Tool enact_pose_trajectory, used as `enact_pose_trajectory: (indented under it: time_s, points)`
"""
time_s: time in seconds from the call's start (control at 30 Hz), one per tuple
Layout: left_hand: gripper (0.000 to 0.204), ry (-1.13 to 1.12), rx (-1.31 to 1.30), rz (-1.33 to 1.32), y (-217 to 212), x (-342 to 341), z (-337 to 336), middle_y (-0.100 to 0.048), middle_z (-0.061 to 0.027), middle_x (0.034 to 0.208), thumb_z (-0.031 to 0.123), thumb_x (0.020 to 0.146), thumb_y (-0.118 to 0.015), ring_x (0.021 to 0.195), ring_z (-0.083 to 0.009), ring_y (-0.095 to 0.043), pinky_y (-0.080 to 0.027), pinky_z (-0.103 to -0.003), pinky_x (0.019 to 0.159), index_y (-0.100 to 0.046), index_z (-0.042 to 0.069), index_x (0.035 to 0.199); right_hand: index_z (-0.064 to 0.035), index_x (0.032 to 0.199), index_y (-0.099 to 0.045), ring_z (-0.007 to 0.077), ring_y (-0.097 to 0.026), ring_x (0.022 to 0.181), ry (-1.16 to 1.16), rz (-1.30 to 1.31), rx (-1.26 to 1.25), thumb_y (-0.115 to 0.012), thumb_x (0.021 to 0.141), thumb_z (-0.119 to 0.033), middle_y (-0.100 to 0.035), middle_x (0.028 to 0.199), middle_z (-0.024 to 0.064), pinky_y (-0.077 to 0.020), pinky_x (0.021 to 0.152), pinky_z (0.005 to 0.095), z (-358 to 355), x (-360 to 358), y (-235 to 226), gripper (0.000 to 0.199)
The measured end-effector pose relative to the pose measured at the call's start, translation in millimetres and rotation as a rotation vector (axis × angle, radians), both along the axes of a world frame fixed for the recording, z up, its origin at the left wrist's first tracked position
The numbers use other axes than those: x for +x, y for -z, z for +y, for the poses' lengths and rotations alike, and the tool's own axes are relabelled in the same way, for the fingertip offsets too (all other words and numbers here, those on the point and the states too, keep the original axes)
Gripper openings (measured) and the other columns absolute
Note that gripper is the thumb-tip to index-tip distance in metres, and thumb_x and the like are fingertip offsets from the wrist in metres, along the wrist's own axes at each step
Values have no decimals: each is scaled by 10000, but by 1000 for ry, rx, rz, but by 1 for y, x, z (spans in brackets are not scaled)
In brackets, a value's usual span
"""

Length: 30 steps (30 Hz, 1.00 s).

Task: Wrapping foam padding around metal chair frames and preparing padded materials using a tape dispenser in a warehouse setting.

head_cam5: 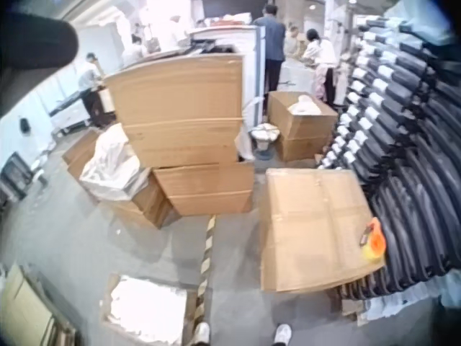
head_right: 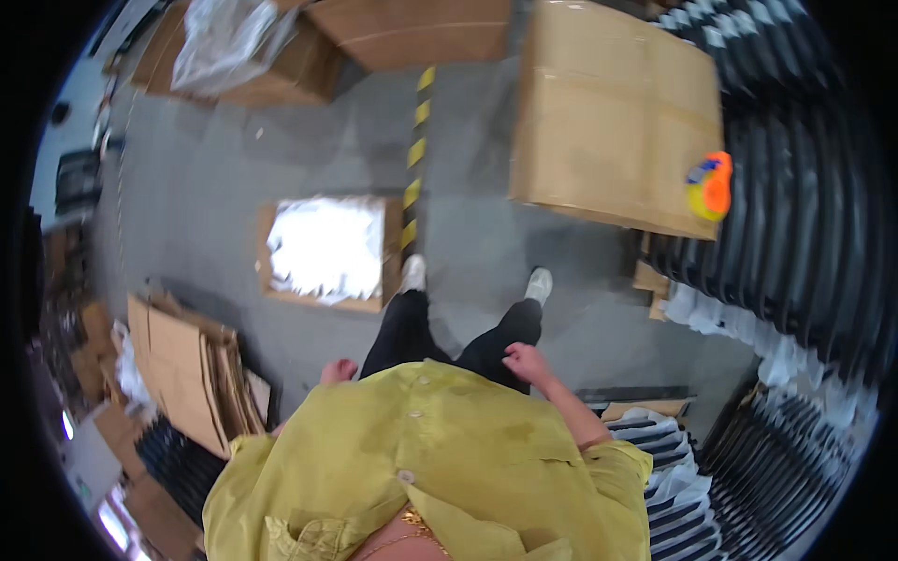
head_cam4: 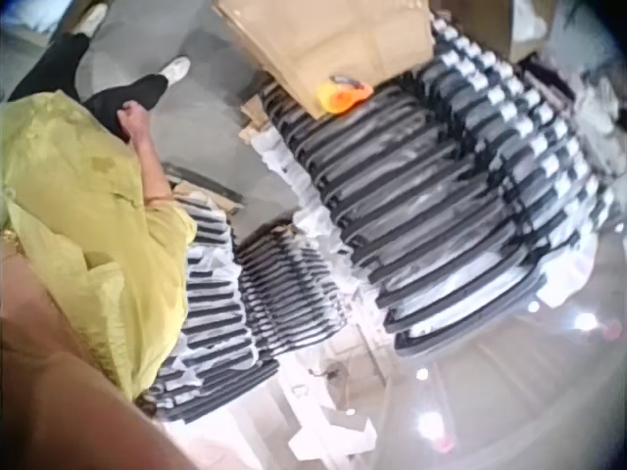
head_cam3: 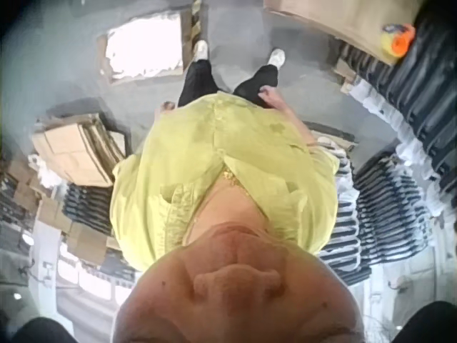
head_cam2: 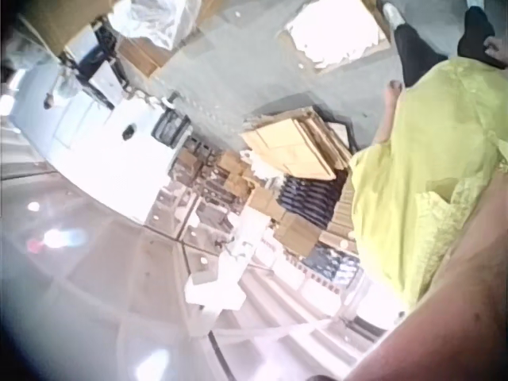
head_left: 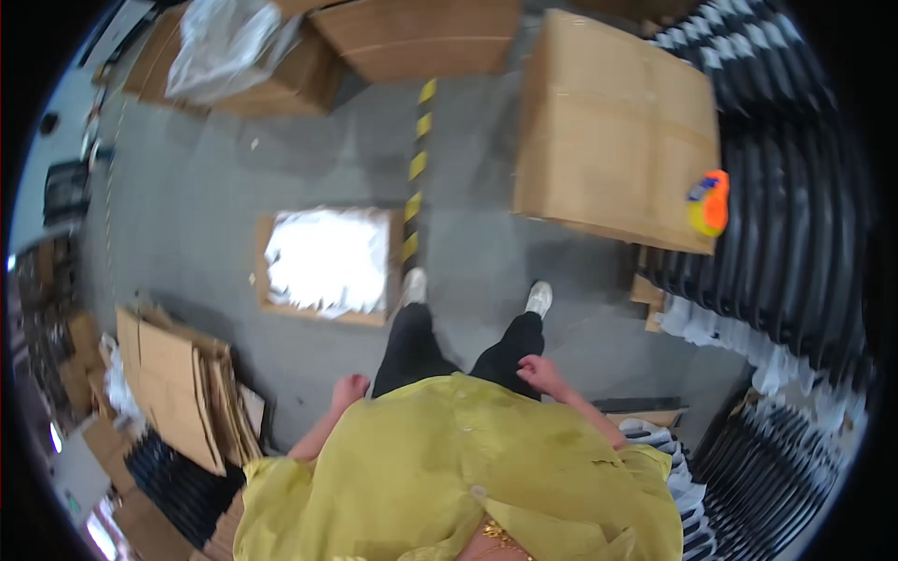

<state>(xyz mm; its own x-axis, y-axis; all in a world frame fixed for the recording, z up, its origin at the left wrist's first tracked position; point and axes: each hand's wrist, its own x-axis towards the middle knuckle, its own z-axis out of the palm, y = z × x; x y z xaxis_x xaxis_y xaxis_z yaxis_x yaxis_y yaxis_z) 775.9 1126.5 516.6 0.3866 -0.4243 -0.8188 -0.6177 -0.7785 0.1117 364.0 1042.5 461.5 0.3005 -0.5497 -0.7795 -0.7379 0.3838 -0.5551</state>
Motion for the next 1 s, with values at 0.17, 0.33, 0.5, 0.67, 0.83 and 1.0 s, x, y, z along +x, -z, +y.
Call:
enact_pose_trajectory:
  time_s: [0.17,0.33,0.5,0.67,0.83,1.0]
  points:
    - [250,-56,-13,88,17,47,10,-618,-135,804,282,757,-530,785,-285,-593,-468,-365,691,-609,76,874,-15,993,-527,350,-565,770,70,225,-266,-573,732,-222,-581,811,199,-460,656,392,-79,18,16,336]
    - [243,32,55,165,42,29,3,-617,-125,808,288,761,-543,787,-268,-596,-469,-358,694,-600,87,887,-19,1109,-472,180,-555,738,574,243,-223,-593,768,-288,-564,909,79,-469,628,294,-187,-13,12,451]
    - [232,135,-184,219,56,25,-79,-615,-110,812,166,751,-600,739,-202,-594,-465,-308,691,-568,51,950,-67,1034,-497,152,-519,736,1117,6,-68,-614,756,-399,-491,881,23,-481,562,275,-223,-13,26,449]
    - [236,181,-539,306,55,-18,-243,-614,-113,811,152,764,-592,733,-188,-593,-468,-288,684,-561,14,953,-72,1019,-492,150,-506,754,1300,-25,-49,-620,745,-420,-480,890,23,-497,590,303,-220,-45,30,461]
    - [394,612,-705,188,52,-89,-401,-574,-163,976,188,724,-604,880,-284,-571,-455,-347,768,-496,27,1067,-28,1134,-415,234,-478,929,1323,-160,-12,-613,744,-428,-457,1086,97,-489,696,380,-253,-49,36,593]
    - [549,734,-900,33,49,-192,-573,-448,-185,1182,209,705,-617,1071,-312,-454,-383,-371,894,-397,25,1173,-16,1151,-400,266,-468,984,1499,-68,-47,-618,735,-425,-448,1142,119,-481,718,403,-269,-64,39,623]
